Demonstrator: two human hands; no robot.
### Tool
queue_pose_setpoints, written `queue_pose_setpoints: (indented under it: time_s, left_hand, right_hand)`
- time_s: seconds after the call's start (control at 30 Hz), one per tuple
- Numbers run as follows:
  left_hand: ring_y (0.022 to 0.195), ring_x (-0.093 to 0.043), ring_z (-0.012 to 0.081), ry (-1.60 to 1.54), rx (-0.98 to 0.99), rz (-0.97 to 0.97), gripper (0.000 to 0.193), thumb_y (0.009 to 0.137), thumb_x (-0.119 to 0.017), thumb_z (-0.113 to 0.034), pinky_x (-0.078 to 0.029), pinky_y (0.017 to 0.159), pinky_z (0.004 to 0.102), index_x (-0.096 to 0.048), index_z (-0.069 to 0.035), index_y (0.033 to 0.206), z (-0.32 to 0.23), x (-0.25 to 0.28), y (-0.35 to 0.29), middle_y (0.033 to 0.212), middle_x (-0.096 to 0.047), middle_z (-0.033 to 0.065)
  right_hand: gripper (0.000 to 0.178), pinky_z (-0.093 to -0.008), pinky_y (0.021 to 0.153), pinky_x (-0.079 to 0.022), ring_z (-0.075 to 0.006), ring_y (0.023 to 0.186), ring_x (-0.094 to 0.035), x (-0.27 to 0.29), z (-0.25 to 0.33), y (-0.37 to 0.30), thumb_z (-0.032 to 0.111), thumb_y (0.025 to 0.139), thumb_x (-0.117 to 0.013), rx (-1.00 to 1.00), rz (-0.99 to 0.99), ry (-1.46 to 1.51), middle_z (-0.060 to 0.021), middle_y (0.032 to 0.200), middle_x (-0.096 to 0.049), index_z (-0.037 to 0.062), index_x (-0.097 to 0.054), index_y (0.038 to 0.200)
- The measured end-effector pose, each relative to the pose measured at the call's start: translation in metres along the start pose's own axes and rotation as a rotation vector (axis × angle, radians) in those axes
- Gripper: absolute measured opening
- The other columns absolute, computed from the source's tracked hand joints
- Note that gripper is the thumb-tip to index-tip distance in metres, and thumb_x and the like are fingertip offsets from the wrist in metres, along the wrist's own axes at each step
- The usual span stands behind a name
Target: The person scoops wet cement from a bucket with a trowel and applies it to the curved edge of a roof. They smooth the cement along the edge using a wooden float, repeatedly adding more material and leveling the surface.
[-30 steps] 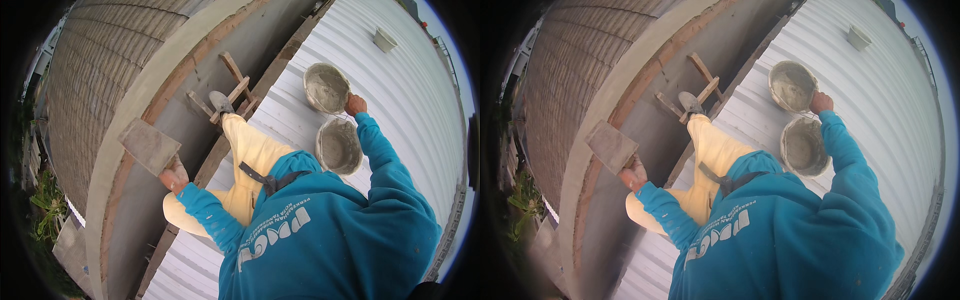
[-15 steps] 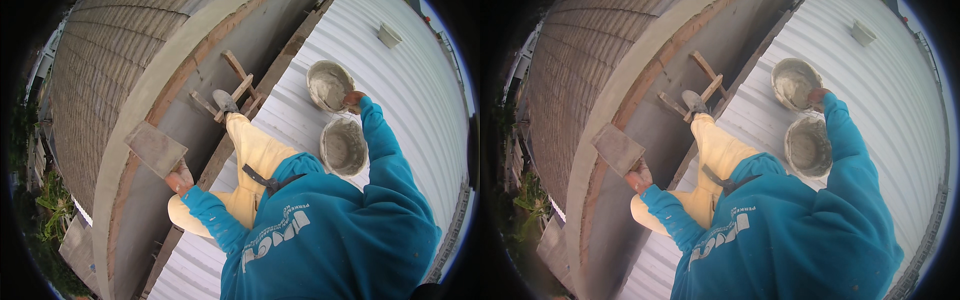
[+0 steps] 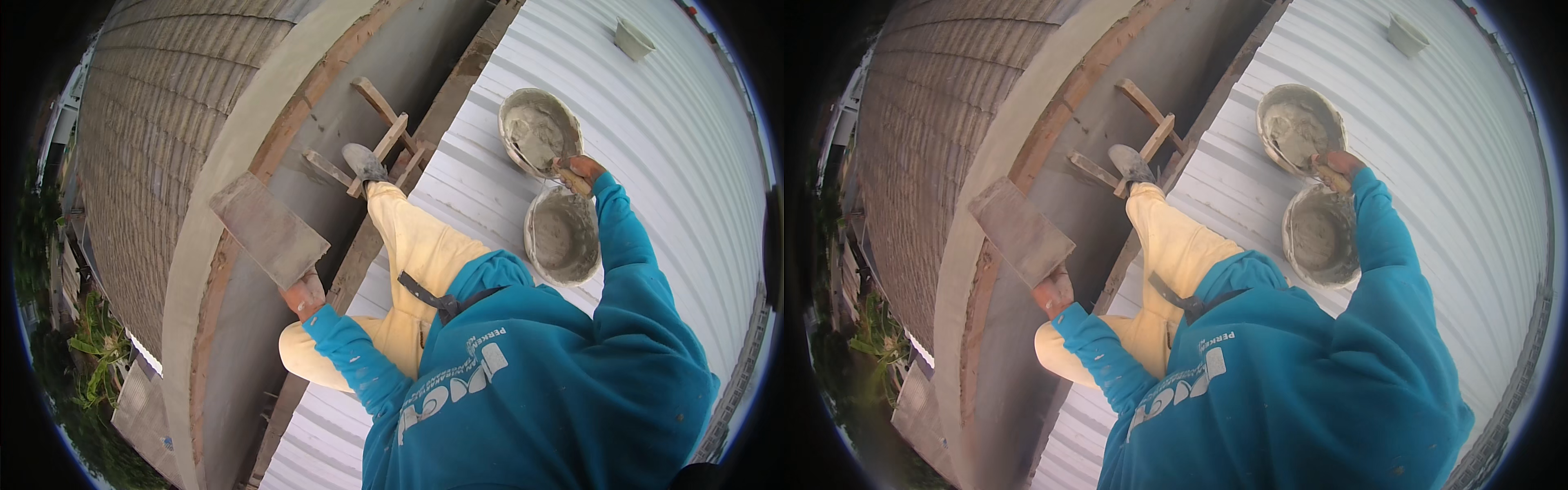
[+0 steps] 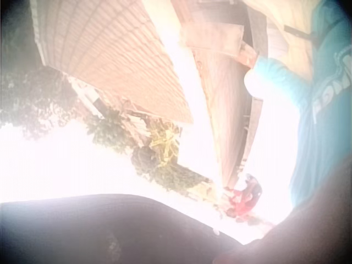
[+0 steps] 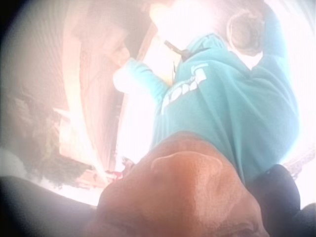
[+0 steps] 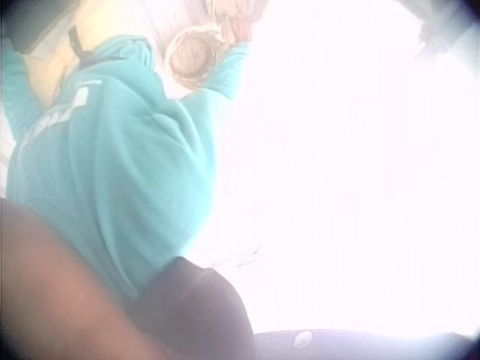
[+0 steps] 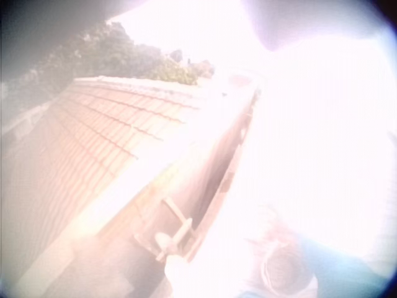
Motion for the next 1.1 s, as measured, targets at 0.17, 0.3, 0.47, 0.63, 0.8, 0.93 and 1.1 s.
queue_pose_setpoints:
  time_s: [0.17, 0.3, 0.47, 0.63, 0.8, 0.93, 1.1]
  left_hand:
    - [0.115, -0.054, 0.0278, 0.176, 0.023, 0.259, 0.042, 0.096, -0.055, -0.018, -0.049, 0.094, 0.0427, -0.045, 0.0, 0.132, 0.031, -0.03, 0.011, 0.129, -0.053, 0.0142]
    - [0.111, -0.056, 0.0233, 0.457, -0.027, 0.554, 0.039, 0.098, -0.052, -0.017, -0.049, 0.092, 0.0361, -0.046, 0.0, 0.132, 0.072, -0.09, 0.006, 0.126, -0.056, 0.0115]
    - [0.095, -0.062, 0.0171, 0.31, 0.167, 0.703, 0.032, 0.097, -0.052, -0.019, -0.051, 0.08, 0.0304, -0.055, 0.001, 0.122, 0.094, -0.164, -0.024, 0.111, -0.063, 0.008]
    - [0.095, -0.061, 0.014, 0.293, 0.267, 0.716, 0.034, 0.099, -0.05, -0.021, -0.049, 0.081, 0.0284, -0.056, 0.001, 0.124, 0.125, -0.157, -0.014, 0.112, -0.063, 0.0057]
    - [0.096, -0.057, 0.0116, 0.324, 0.286, 0.756, 0.039, 0.099, -0.052, -0.026, -0.047, 0.084, 0.0257, -0.056, 0.001, 0.127, 0.13, -0.162, -0.021, 0.114, -0.062, 0.0037]
    - [0.097, -0.056, 0.0112, 0.474, 0.242, 0.811, 0.041, 0.1, -0.051, -0.029, -0.045, 0.084, 0.025, -0.057, 0.0, 0.128, 0.138, -0.162, -0.014, 0.114, -0.062, 0.0024]
    - [0.085, -0.056, 0.0068, 0.458, 0.182, 0.916, 0.032, 0.098, -0.052, -0.021, -0.046, 0.071, 0.0226, -0.058, 0.001, 0.121, 0.161, -0.19, -0.028, 0.101, -0.062, 0.0001]
  right_hand:
    - [0.037, -0.0306, 0.038, -0.04, -0.0143, 0.047, -0.05, -0.002, -0.022, -0.016, 0.045, 0.095, -0.058, 0.058, -0.086, 0.116, -0.0038, 0.065, -0.056, 0.0088, -0.059, 0.093]
    - [0.03, -0.0305, 0.039, -0.041, -0.0122, 0.047, -0.05, 0.005, -0.026, -0.007, 0.042, 0.092, -0.063, 0.09, -0.122, 0.042, -0.0023, 0.067, -0.056, 0.0125, -0.059, 0.096]
    - [0.039, -0.0382, 0.04, -0.042, -0.0207, 0.043, -0.052, 0.004, 0.02, -0.024, 0.037, 0.086, -0.066, 0.13, -0.333, -0.448, -0.0098, 0.06, -0.057, -0.001, -0.064, 0.079]
    - [0.034, -0.0372, 0.044, -0.044, -0.019, 0.055, -0.059, -0.024, 0.051, -0.004, 0.034, 0.092, -0.06, 0.31, -0.201, -0.917, -0.0092, 0.066, -0.06, 0.001, -0.065, 0.087]
    - [0.034, -0.0353, 0.041, -0.045, -0.0176, 0.053, -0.057, -0.005, 0.001, 0.021, 0.042, 0.095, -0.057, 0.085, -0.21, -0.349, -0.0073, 0.068, -0.06, 0.0082, -0.065, 0.094]
    - [0.033, -0.0315, 0.038, -0.043, -0.0147, 0.05, -0.053, -0.019, -0.019, 0.01, 0.044, 0.095, -0.058, 0.127, -0.122, 0.081, -0.0044, 0.069, -0.057, 0.0116, -0.063, 0.097]
    - [0.036, -0.0315, 0.038, -0.041, -0.0129, 0.049, -0.051, -0.014, -0.013, 0.009, 0.046, 0.093, -0.06, 0.197, -0.146, 0.046, -0.0029, 0.068, -0.055, 0.0103, -0.061, 0.096]
Point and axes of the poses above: each hand's wrist, its own y-axis towards the middle knuckle, its own x-axis out of the back of the hand, z = x × y, the point moved 5 cm from there along y, towards the middle knuckle
